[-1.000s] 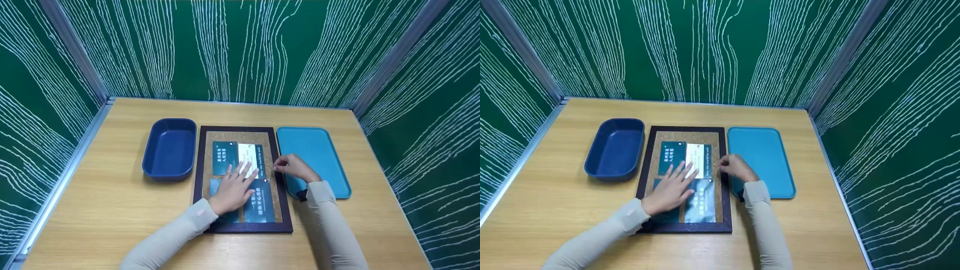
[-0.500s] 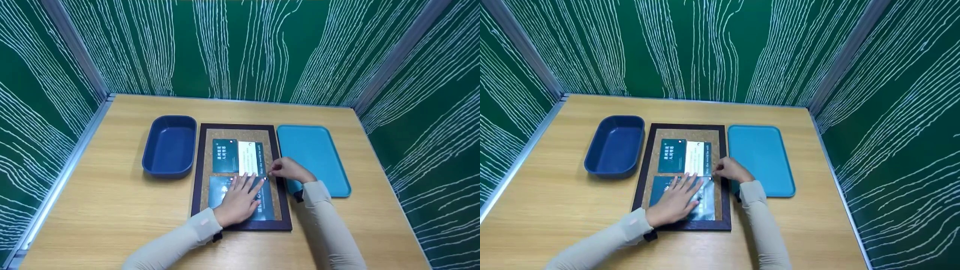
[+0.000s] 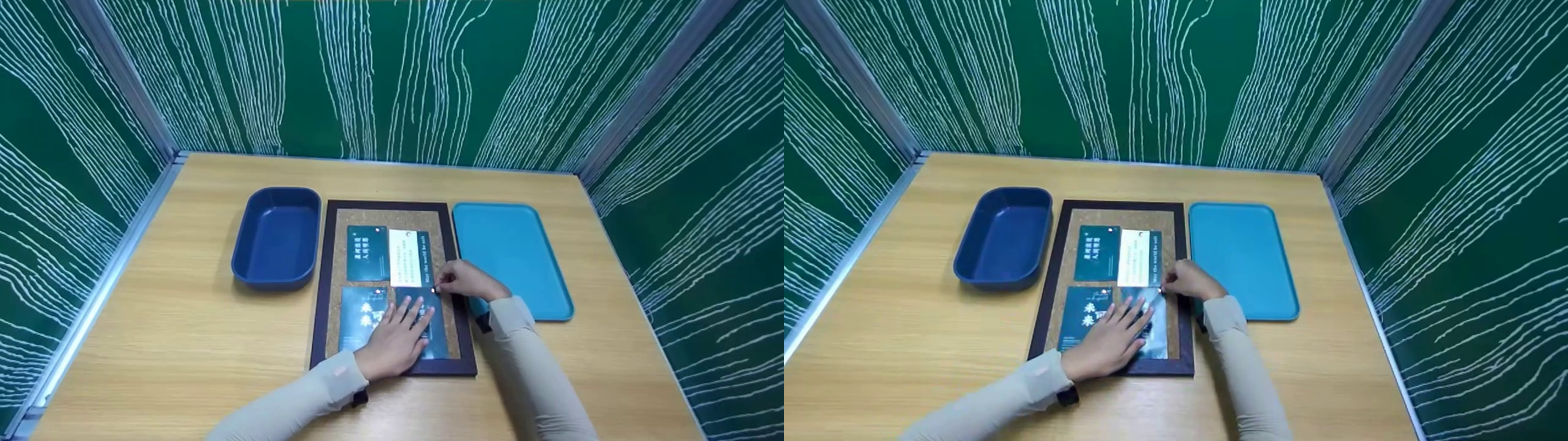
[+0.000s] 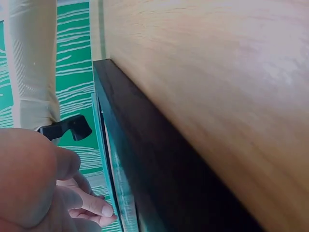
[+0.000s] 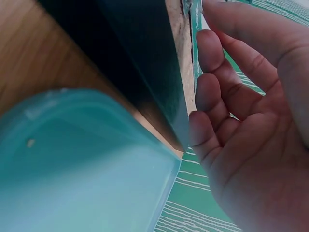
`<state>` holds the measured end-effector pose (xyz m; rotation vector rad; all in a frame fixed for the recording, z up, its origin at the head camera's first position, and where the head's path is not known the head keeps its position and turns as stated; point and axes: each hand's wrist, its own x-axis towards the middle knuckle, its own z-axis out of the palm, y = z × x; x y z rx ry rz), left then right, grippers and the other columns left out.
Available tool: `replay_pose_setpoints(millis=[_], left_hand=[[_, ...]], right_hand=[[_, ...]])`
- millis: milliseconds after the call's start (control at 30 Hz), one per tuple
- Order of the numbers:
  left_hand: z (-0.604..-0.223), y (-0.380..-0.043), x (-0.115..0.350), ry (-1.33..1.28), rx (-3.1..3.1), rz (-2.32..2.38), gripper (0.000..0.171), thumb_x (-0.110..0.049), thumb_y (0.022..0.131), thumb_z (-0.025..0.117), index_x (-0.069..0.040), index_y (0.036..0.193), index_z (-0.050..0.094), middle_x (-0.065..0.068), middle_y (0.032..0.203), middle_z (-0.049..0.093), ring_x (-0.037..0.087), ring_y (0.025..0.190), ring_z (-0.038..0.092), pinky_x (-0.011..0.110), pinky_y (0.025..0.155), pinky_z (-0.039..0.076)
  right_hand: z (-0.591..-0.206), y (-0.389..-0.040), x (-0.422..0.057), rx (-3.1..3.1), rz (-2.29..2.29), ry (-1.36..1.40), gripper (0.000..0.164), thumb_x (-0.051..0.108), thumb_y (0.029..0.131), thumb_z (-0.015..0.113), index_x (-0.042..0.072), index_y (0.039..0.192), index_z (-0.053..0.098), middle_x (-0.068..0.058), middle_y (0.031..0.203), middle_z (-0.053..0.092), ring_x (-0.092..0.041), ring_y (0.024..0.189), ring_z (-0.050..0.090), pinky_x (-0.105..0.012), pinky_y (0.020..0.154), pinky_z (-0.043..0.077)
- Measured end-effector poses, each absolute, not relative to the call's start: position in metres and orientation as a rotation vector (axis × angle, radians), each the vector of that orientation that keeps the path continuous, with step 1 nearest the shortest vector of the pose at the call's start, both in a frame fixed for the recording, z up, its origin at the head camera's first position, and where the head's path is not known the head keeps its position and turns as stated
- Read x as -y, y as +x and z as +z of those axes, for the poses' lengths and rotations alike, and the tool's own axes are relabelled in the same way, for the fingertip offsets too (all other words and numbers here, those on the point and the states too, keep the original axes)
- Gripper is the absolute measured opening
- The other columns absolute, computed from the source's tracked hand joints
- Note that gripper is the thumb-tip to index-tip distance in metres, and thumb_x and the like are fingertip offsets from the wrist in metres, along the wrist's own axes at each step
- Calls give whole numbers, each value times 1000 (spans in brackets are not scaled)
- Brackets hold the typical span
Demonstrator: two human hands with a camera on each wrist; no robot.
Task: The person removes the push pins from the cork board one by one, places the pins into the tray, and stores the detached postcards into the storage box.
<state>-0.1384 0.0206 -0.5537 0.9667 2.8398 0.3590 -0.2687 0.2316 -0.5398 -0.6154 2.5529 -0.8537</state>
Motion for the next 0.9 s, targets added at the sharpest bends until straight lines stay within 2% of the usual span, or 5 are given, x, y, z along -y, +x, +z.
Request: replay_pose_setpoints(millis=[333,900], left_hand=[[-560,-138,-25,1029,-2842,339,52,-31,105,33,-13,153,27,13,159,24,32,146,23,49,117,27],[-566,-136,-26,1082,-2857,312,49,-26,104,35,-5,148,36,12,156,31,26,145,30,46,115,32]], right_hand=[[-542,-269,-232,-2550,-848,-690,7,8,88,67,6,85,73,-6,82,69,-10,64,54,-22,57,45],[-546,-266,-234,-2559,-858,-731,10,6,89,65,5,82,71,-6,81,68,-9,67,52,-21,59,43]])
